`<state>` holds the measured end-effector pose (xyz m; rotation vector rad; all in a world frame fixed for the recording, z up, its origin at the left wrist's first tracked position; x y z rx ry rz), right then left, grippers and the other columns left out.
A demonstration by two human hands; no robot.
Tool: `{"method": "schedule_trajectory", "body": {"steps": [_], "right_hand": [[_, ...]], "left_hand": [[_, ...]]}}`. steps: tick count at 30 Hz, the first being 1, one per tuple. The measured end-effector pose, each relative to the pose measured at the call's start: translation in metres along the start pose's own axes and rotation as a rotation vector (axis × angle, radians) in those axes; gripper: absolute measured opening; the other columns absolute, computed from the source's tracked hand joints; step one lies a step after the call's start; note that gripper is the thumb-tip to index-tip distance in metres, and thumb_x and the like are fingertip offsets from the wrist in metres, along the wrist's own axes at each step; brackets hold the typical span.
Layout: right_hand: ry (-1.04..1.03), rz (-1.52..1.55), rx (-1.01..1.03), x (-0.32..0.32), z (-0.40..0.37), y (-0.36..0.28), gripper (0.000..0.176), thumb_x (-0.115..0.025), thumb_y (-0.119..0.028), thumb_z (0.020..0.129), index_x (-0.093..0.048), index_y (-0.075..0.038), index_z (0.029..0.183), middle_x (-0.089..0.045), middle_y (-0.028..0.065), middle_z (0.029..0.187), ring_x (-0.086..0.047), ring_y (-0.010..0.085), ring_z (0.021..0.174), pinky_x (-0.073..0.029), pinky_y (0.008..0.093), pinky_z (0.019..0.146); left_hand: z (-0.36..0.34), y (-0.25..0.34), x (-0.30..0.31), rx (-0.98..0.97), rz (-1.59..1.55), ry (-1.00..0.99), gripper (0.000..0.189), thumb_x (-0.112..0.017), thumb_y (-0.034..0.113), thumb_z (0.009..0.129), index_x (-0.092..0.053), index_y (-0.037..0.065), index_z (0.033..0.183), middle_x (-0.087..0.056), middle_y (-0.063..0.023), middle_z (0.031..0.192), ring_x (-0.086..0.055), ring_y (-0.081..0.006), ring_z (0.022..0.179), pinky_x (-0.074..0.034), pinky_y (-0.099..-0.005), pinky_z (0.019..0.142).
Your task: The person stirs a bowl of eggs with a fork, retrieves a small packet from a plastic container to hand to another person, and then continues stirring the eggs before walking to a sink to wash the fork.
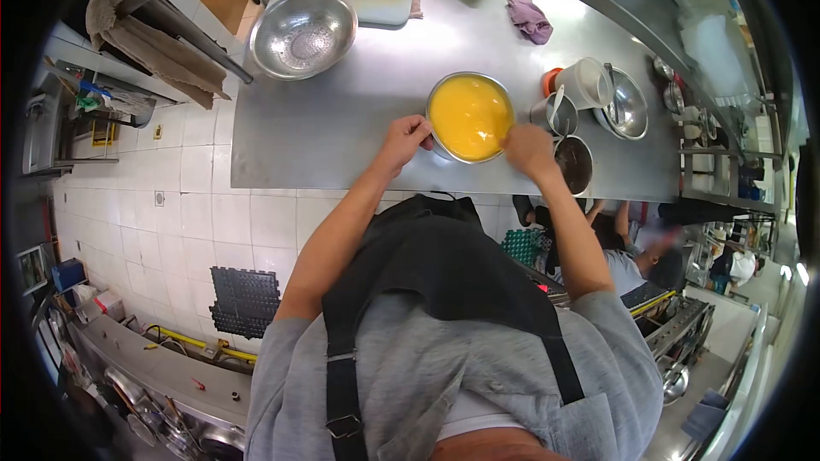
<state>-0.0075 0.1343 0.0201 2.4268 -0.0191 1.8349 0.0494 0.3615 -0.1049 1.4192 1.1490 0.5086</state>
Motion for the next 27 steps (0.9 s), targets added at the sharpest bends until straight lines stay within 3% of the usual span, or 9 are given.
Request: {"method": "schedule_trajectory", "body": {"steps": [4,7,10,13,19,22,25,27], "right_hand": [[0.041,0.086,0.128,-0.007,0.016,-0.054,0.031,-0.064,-0.034,0.087,-0.072,-0.005,0.076,-0.070,0.0180,0.081,-0.069,0.0349,0.082,-0.054,0.0469,0.073],[0.256,0.108,0.040,-0.009,0.060,-0.043,0.032,-0.064,-0.035,0.087,-0.072,-0.005,0.078,-0.070,0.0170,0.079,-0.069,0.0350,0.078,-0.054,0.0475,0.071],[0.258,0.073,-0.034,-0.008,0.071,0.000,0.032,-0.063,-0.035,0.088,-0.072,-0.005,0.081,-0.070,0.0161,0.077,-0.069,0.0356,0.076,-0.054,0.0476,0.069],[0.058,-0.061,-0.095,-0.001,0.036,0.018,0.031,-0.063,-0.035,0.088,-0.073,-0.006,0.083,-0.071,0.0156,0.077,-0.069,0.0358,0.076,-0.054,0.0479,0.070],[0.037,0.003,0.174,-0.005,0.014,-0.055,0.026,-0.064,-0.031,0.087,-0.073,-0.009,0.079,-0.071,0.0150,0.078,-0.071,0.0320,0.078,-0.055,0.0451,0.068],[0.284,0.017,0.121,-0.010,0.057,-0.048,0.027,-0.064,-0.032,0.088,-0.073,-0.008,0.080,-0.072,0.0147,0.078,-0.071,0.0320,0.078,-0.055,0.0455,0.067],[0.245,0.018,-0.057,0.005,0.059,-0.002,0.029,-0.064,-0.033,0.087,-0.073,-0.007,0.080,-0.072,0.0143,0.078,-0.071,0.0323,0.076,-0.054,0.0468,0.066],[0.115,-0.034,-0.057,0.004,0.041,0.016,0.028,-0.064,-0.033,0.086,-0.073,-0.007,0.079,-0.072,0.0142,0.078,-0.071,0.0328,0.075,-0.054,0.0468,0.066]], "left_hand": [[0.000,0.003,-0.002,0.031,0.058,0.000,0.023,-0.057,0.018,0.099,-0.063,0.003,0.083,-0.063,-0.0030,0.070,-0.058,-0.0099,0.065,-0.047,-0.0259,0.066],[-0.004,0.006,-0.002,0.065,0.078,-0.004,0.024,-0.057,0.022,0.100,-0.062,0.005,0.083,-0.063,-0.0027,0.070,-0.058,-0.0096,0.067,-0.045,-0.0258,0.068],[-0.004,0.007,-0.003,0.024,0.065,-0.005,0.024,-0.056,0.022,0.100,-0.062,0.006,0.083,-0.063,-0.0024,0.070,-0.058,-0.0094,0.067,-0.044,-0.0255,0.067],[-0.005,0.003,-0.002,-0.010,0.035,0.009,0.024,-0.056,0.023,0.100,-0.062,0.007,0.083,-0.063,-0.0022,0.070,-0.057,-0.0092,0.066,-0.044,-0.0253,0.067],[-0.003,-0.004,-0.002,0.020,0.017,-0.002,0.023,-0.057,0.024,0.100,-0.062,0.008,0.084,-0.063,-0.0016,0.070,-0.055,-0.0082,0.065,-0.043,-0.0241,0.066],[-0.004,0.000,-0.001,0.025,0.049,-0.010,0.023,-0.057,0.025,0.100,-0.063,0.009,0.085,-0.064,-0.0004,0.070,-0.055,-0.0068,0.065,-0.040,-0.0231,0.063],[-0.001,-0.004,0.000,-0.008,0.050,-0.013,0.024,-0.057,0.027,0.100,-0.064,0.010,0.085,-0.064,0.0005,0.071,-0.055,-0.0057,0.065,-0.037,-0.0226,0.060],[-0.001,-0.008,0.000,-0.024,0.032,0.013,0.024,-0.057,0.028,0.100,-0.064,0.010,0.086,-0.064,0.0008,0.071,-0.055,-0.0056,0.065,-0.036,-0.0224,0.059]]}}
Point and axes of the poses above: each hand's wrist, its own z-axis towards the middle knuckle, its own x-axis out of the back of the hand, y = z × x, the point moved 4 cm from there along z, towards the middle knuckle
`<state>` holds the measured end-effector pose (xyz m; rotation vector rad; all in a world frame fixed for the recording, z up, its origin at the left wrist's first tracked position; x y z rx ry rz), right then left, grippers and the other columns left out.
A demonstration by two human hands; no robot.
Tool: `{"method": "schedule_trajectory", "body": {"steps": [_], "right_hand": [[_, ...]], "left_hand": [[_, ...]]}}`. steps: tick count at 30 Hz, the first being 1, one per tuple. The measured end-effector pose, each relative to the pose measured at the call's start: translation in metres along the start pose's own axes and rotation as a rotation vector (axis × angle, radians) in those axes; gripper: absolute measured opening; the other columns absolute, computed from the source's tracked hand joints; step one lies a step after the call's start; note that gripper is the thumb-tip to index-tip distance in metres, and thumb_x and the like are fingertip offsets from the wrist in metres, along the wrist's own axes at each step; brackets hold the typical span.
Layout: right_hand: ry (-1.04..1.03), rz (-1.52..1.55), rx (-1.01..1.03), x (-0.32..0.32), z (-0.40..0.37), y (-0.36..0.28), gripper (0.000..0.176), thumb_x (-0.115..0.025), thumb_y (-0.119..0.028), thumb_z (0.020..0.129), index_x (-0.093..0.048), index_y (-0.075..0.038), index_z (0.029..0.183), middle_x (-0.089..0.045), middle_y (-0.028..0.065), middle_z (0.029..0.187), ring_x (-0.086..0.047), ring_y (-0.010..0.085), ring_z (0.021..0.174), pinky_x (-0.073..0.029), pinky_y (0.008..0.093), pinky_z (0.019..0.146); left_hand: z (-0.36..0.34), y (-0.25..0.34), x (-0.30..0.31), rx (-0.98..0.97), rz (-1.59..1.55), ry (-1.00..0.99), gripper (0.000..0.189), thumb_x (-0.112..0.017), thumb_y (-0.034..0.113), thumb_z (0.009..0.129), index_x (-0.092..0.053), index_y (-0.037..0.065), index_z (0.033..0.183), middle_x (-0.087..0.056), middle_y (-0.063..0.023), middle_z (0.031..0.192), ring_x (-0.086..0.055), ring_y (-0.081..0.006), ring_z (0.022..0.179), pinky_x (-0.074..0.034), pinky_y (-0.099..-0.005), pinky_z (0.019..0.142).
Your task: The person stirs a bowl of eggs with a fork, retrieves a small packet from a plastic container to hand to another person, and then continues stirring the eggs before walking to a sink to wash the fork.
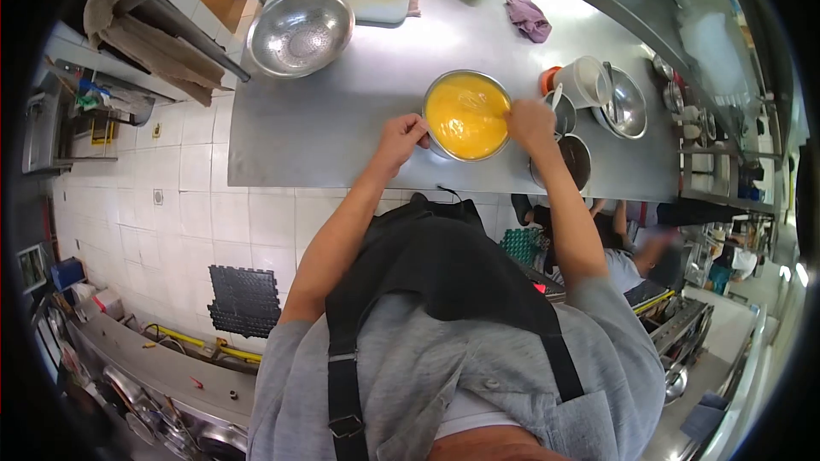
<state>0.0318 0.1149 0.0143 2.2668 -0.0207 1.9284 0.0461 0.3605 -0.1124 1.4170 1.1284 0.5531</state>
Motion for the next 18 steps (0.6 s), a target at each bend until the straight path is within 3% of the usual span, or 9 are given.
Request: {"method": "schedule_trajectory", "body": {"steps": [3,7,10,13,18], "right_hand": [[-0.112,0.014,0.104,0.004,-0.039,-0.023,0.027,-0.065,-0.032,0.086,-0.073,-0.008,0.079,-0.071,0.0148,0.077,-0.070,0.0336,0.075,-0.054,0.0466,0.067],[-0.060,0.047,0.310,0.005,-0.023,-0.079,0.025,-0.064,-0.030,0.086,-0.074,-0.008,0.079,-0.071,0.0165,0.077,-0.070,0.0342,0.077,-0.055,0.0453,0.070],[0.007,0.109,0.168,0.002,0.028,-0.064,0.025,-0.064,-0.030,0.087,-0.075,-0.008,0.081,-0.071,0.0168,0.079,-0.070,0.0327,0.079,-0.055,0.0447,0.072],[0.032,0.039,0.004,0.009,0.031,-0.026,0.025,-0.064,-0.029,0.087,-0.075,-0.008,0.082,-0.072,0.0167,0.082,-0.071,0.0322,0.081,-0.055,0.0446,0.073],[-0.109,0.039,0.111,-0.002,-0.032,-0.013,0.026,-0.063,-0.030,0.088,-0.074,-0.007,0.081,-0.072,0.0169,0.084,-0.070,0.0344,0.081,-0.055,0.0468,0.070]], "left_hand": [[-0.006,0.014,-0.004,0.053,-0.008,0.040,0.024,-0.057,0.020,0.099,-0.063,0.004,0.082,-0.061,-0.0013,0.069,-0.056,-0.0089,0.064,-0.046,-0.0252,0.064],[-0.004,0.013,-0.002,0.072,-0.018,0.028,0.024,-0.057,0.020,0.099,-0.063,0.004,0.081,-0.061,-0.0015,0.069,-0.056,-0.0090,0.064,-0.046,-0.0252,0.064],[-0.005,0.009,-0.003,0.059,-0.038,0.028,0.025,-0.058,0.020,0.099,-0.064,0.004,0.081,-0.062,-0.0016,0.069,-0.056,-0.0089,0.064,-0.046,-0.0251,0.065],[-0.002,0.009,-0.001,0.017,-0.015,0.022,0.024,-0.058,0.020,0.099,-0.064,0.003,0.082,-0.062,-0.0017,0.069,-0.056,-0.0089,0.064,-0.047,-0.0250,0.065],[-0.005,0.009,-0.002,-0.023,-0.019,0.027,0.024,-0.058,0.021,0.099,-0.065,0.002,0.084,-0.062,-0.0022,0.070,-0.057,-0.0094,0.065,-0.048,-0.0254,0.066]]}}
Point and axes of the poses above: each hand's wrist, its own z-axis towards the middle knuckle, its own x-axis out of the back of the hand, y = z × x, the point moved 4 cm from there along z, towards the middle knuckle
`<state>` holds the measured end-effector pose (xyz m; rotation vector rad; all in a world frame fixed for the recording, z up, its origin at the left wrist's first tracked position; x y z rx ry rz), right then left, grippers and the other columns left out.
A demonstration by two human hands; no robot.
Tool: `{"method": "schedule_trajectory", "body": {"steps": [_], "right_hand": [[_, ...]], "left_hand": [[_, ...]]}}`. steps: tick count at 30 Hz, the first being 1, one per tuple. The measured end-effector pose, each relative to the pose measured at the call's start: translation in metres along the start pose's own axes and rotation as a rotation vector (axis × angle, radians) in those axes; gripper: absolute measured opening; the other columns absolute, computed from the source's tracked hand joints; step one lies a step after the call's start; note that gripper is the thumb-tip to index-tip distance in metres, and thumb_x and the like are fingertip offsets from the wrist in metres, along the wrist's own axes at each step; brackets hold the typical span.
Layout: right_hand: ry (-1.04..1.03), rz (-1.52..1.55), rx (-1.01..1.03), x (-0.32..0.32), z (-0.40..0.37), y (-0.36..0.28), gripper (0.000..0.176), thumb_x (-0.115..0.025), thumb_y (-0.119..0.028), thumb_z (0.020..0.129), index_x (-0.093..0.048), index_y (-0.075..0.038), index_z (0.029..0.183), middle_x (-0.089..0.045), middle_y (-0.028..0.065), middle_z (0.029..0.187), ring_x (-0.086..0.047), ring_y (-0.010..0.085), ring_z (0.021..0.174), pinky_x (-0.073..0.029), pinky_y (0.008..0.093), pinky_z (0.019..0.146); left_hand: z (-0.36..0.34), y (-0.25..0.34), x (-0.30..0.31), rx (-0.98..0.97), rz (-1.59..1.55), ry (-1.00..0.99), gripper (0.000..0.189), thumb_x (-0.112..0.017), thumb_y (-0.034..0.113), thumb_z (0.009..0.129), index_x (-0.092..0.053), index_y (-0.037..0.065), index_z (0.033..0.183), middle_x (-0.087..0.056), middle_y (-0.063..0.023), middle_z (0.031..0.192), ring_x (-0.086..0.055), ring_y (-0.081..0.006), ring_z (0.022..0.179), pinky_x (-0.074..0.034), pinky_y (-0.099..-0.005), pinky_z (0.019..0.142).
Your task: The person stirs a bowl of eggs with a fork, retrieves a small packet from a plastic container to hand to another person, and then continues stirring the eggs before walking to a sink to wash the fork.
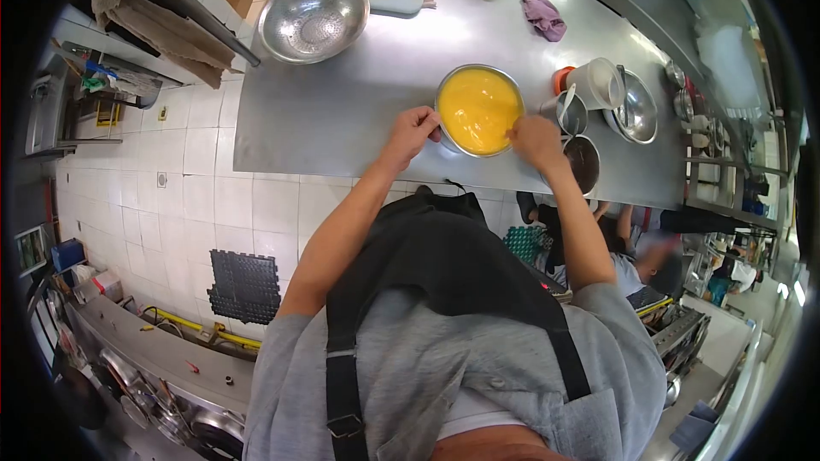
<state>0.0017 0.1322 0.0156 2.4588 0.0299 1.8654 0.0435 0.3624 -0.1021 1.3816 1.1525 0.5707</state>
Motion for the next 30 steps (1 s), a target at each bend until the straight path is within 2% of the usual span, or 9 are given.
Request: {"method": "schedule_trajectory", "body": {"steps": [3,5,8,11,14,19,22,25,30], "right_hand": [[-0.010,0.034,0.143,-0.001,0.002,-0.047,0.027,-0.063,-0.031,0.088,-0.074,-0.008,0.082,-0.072,0.0170,0.082,-0.070,0.0346,0.081,-0.055,0.0474,0.069],[0.028,0.005,0.125,0.004,0.032,-0.062,0.026,-0.062,-0.031,0.088,-0.074,-0.008,0.084,-0.072,0.0165,0.082,-0.071,0.0338,0.080,-0.055,0.0472,0.069],[0.101,0.065,-0.055,0.014,0.067,-0.031,0.025,-0.062,-0.030,0.088,-0.074,-0.008,0.086,-0.072,0.0153,0.082,-0.071,0.0335,0.080,-0.055,0.0468,0.069],[0.162,-0.053,-0.106,0.007,0.051,0.014,0.023,-0.063,-0.030,0.087,-0.074,-0.009,0.085,-0.072,0.0146,0.083,-0.071,0.0334,0.081,-0.055,0.0464,0.069],[-0.026,-0.043,-0.081,0.003,0.009,0.011,0.022,-0.064,-0.029,0.086,-0.074,-0.009,0.083,-0.072,0.0142,0.081,-0.071,0.0330,0.080,-0.055,0.0466,0.067],[-0.034,-0.029,0.194,0.007,0.022,-0.064,0.023,-0.064,-0.028,0.087,-0.073,-0.008,0.083,-0.072,0.0151,0.083,-0.070,0.0331,0.080,-0.055,0.0451,0.069],[0.125,0.043,0.023,0.009,0.072,-0.038,0.023,-0.064,-0.029,0.087,-0.073,-0.008,0.086,-0.072,0.0147,0.084,-0.070,0.0325,0.082,-0.055,0.0438,0.071],[0.135,-0.013,-0.093,0.022,0.059,0.002,0.031,-0.064,-0.034,0.089,-0.072,-0.005,0.085,-0.071,0.0177,0.087,-0.070,0.0335,0.085,-0.055,0.0462,0.072],[-0.095,-0.073,-0.031,0.010,0.002,-0.018,0.028,-0.066,-0.033,0.087,-0.072,-0.006,0.087,-0.071,0.0161,0.088,-0.070,0.0336,0.085,-0.055,0.0462,0.072]], "left_hand": [[-0.001,0.005,-0.002,0.090,0.009,0.021,0.025,-0.058,0.021,0.099,-0.065,0.002,0.085,-0.063,-0.0023,0.071,-0.058,-0.0096,0.066,-0.049,-0.0259,0.066],[0.001,0.005,-0.002,0.097,0.017,0.001,0.025,-0.058,0.021,0.099,-0.065,0.002,0.085,-0.063,-0.0024,0.071,-0.059,-0.0098,0.066,-0.050,-0.0262,0.066],[0.001,0.003,0.000,0.090,0.007,-0.014,0.025,-0.058,0.021,0.100,-0.065,0.002,0.085,-0.063,-0.0026,0.071,-0.059,-0.0101,0.066,-0.050,-0.0264,0.067],[0.000,0.009,-0.001,0.101,0.027,0.003,0.025,-0.057,0.020,0.100,-0.064,0.002,0.084,-0.063,-0.0027,0.071,-0.059,-0.0101,0.067,-0.050,-0.0264,0.067],[-0.002,0.010,-0.001,0.097,0.029,0.023,0.024,-0.057,0.020,0.100,-0.064,0.002,0.084,-0.063,-0.0027,0.071,-0.059,-0.0100,0.067,-0.050,-0.0263,0.067],[0.002,-0.001,-0.001,0.102,0.017,-0.021,0.024,-0.058,0.029,0.099,-0.064,0.011,0.084,-0.064,0.0021,0.072,-0.058,-0.0061,0.068,-0.040,-0.0230,0.063],[0.003,-0.001,0.001,0.074,0.031,-0.027,0.024,-0.058,0.025,0.099,-0.064,0.007,0.084,-0.064,-0.0001,0.071,-0.058,-0.0078,0.068,-0.044,-0.0245,0.065],[0.005,0.000,0.000,0.026,0.041,-0.015,0.024,-0.057,0.019,0.099,-0.064,0.001,0.085,-0.063,-0.0029,0.071,-0.059,-0.0100,0.066,-0.050,-0.0262,0.067],[0.001,0.006,0.000,0.040,0.046,0.006,0.024,-0.057,0.019,0.099,-0.064,0.001,0.085,-0.063,-0.0030,0.071,-0.059,-0.0100,0.066,-0.050,-0.0259,0.067]]}}
Point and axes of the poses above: each hand's wrist, its own z-axis towards the middle knuckle, its own x-axis out of the back of the hand, y = z × x, the point moved 4 cm from there along z, towards the middle knuckle
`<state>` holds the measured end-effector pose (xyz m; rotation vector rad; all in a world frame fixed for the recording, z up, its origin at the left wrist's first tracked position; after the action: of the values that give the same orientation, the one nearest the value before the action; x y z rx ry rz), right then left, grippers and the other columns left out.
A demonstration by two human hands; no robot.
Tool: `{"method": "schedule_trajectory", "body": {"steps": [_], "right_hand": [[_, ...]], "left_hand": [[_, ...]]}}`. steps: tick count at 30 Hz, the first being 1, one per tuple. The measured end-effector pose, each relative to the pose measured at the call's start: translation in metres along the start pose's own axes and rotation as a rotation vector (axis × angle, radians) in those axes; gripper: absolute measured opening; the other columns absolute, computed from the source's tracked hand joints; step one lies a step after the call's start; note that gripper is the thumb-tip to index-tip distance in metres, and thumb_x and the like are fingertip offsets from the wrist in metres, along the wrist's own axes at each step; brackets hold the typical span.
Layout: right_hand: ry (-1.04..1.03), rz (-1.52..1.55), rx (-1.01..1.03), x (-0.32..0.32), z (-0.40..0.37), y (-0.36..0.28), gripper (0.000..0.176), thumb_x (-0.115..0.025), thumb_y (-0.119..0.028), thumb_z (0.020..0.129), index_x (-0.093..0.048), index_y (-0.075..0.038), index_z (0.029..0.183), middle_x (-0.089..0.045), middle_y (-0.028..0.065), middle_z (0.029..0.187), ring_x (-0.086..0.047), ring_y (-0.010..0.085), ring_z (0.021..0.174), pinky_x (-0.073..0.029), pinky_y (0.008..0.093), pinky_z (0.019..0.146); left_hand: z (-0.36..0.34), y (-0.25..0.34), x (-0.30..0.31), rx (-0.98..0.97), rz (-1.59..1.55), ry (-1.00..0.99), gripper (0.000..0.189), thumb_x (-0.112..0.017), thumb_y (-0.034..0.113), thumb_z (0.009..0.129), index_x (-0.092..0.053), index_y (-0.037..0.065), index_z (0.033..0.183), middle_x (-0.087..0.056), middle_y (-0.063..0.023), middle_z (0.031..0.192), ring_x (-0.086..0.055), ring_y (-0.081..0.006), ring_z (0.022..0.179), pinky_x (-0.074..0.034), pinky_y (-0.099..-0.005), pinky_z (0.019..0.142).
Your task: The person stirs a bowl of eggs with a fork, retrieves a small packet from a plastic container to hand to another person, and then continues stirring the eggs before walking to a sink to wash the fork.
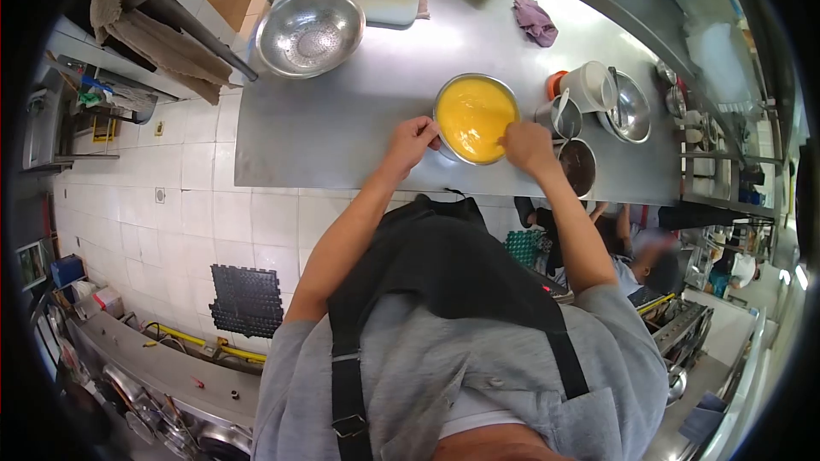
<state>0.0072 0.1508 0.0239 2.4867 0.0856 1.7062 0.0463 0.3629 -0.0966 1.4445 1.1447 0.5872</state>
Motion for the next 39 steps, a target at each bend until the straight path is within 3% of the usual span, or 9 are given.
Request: {"method": "schedule_trajectory", "body": {"steps": [3,6,9,11,17,23,26,32,39], "right_hand": [[0.043,0.061,0.203,-0.006,0.018,-0.042,0.028,-0.065,-0.033,0.087,-0.072,-0.006,0.088,-0.071,0.0161,0.088,-0.070,0.0339,0.083,-0.055,0.0463,0.073],[0.242,0.118,0.070,0.001,0.064,-0.028,0.029,-0.065,-0.034,0.088,-0.072,-0.006,0.086,-0.072,0.0158,0.088,-0.070,0.0338,0.083,-0.055,0.0464,0.074],[0.219,0.058,-0.123,0.014,0.062,0.017,0.022,-0.064,-0.028,0.088,-0.073,-0.008,0.087,-0.073,0.0147,0.091,-0.071,0.0317,0.084,-0.056,0.0447,0.072],[0.157,-0.010,-0.085,0.002,0.039,0.036,0.023,-0.065,-0.028,0.086,-0.073,-0.007,0.084,-0.072,0.0158,0.091,-0.071,0.0319,0.084,-0.056,0.0446,0.071],[0.079,0.076,0.165,-0.006,0.001,-0.039,0.031,-0.063,-0.034,0.088,-0.073,-0.005,0.084,-0.072,0.0153,0.084,-0.070,0.0328,0.083,-0.055,0.0461,0.072],[0.425,0.086,0.017,-0.014,0.067,0.020,0.025,-0.062,-0.029,0.087,-0.073,-0.008,0.079,-0.071,0.0147,0.077,-0.070,0.0339,0.074,-0.055,0.0453,0.067],[0.175,0.004,-0.116,-0.014,0.026,0.039,0.024,-0.062,-0.027,0.086,-0.072,-0.007,0.077,-0.071,0.0146,0.077,-0.070,0.0339,0.074,-0.055,0.0463,0.066],[0.192,0.140,0.216,-0.011,0.006,-0.036,0.031,-0.066,-0.035,0.086,-0.072,-0.005,0.078,-0.071,0.0160,0.081,-0.071,0.0317,0.079,-0.055,0.0456,0.068],[0.230,0.014,-0.070,-0.015,0.052,0.029,0.023,-0.065,-0.030,0.085,-0.074,-0.009,0.080,-0.072,0.0143,0.081,-0.071,0.0302,0.080,-0.055,0.0437,0.068]], "left_hand": [[0.005,-0.010,0.001,0.014,-0.029,-0.016,0.024,-0.057,0.019,0.099,-0.065,0.002,0.085,-0.063,-0.0032,0.071,-0.060,-0.0102,0.067,-0.050,-0.0260,0.067],[0.005,-0.007,0.000,0.023,0.015,-0.017,0.025,-0.057,0.021,0.100,-0.064,0.004,0.085,-0.063,-0.0021,0.071,-0.058,-0.0094,0.068,-0.047,-0.0262,0.069],[0.006,-0.008,0.002,0.026,0.026,-0.008,0.024,-0.057,0.019,0.099,-0.064,0.002,0.084,-0.063,-0.0037,0.071,-0.059,-0.0104,0.067,-0.050,-0.0265,0.067],[0.006,-0.008,0.002,0.001,0.007,-0.023,0.024,-0.057,0.019,0.099,-0.064,0.002,0.085,-0.063,-0.0037,0.071,-0.059,-0.0104,0.066,-0.050,-0.0267,0.067],[0.007,-0.010,0.002,0.010,0.018,-0.032,0.023,-0.057,0.019,0.099,-0.065,0.003,0.085,-0.063,-0.0035,0.070,-0.059,-0.0108,0.066,-0.049,-0.0270,0.067],[0.005,-0.004,0.003,0.039,0.070,-0.050,0.024,-0.057,0.020,0.099,-0.064,0.003,0.084,-0.063,-0.0035,0.071,-0.058,-0.0107,0.066,-0.049,-0.0268,0.067],[0.005,-0.003,0.002,0.040,0.048,-0.045,0.024,-0.057,0.020,0.099,-0.064,0.003,0.084,-0.063,-0.0037,0.071,-0.058,-0.0108,0.067,-0.048,-0.0272,0.067],[0.005,-0.002,0.002,0.063,0.030,-0.045,0.024,-0.058,0.019,0.099,-0.063,0.002,0.084,-0.063,-0.0040,0.071,-0.059,-0.0110,0.067,-0.049,-0.0271,0.068],[0.004,0.004,0.003,0.076,0.068,-0.033,0.023,-0.057,0.018,0.099,-0.064,0.002,0.083,-0.063,-0.0039,0.070,-0.059,-0.0110,0.065,-0.049,-0.0271,0.066]]}}
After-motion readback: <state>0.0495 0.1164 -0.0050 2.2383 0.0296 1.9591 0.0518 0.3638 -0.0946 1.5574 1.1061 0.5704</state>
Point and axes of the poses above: each hand's wrist, its own z-axis towards the middle knuckle, its own x-axis out of the back of the hand, y = z × x, the point moved 4 cm from there along z, towards the middle knuckle
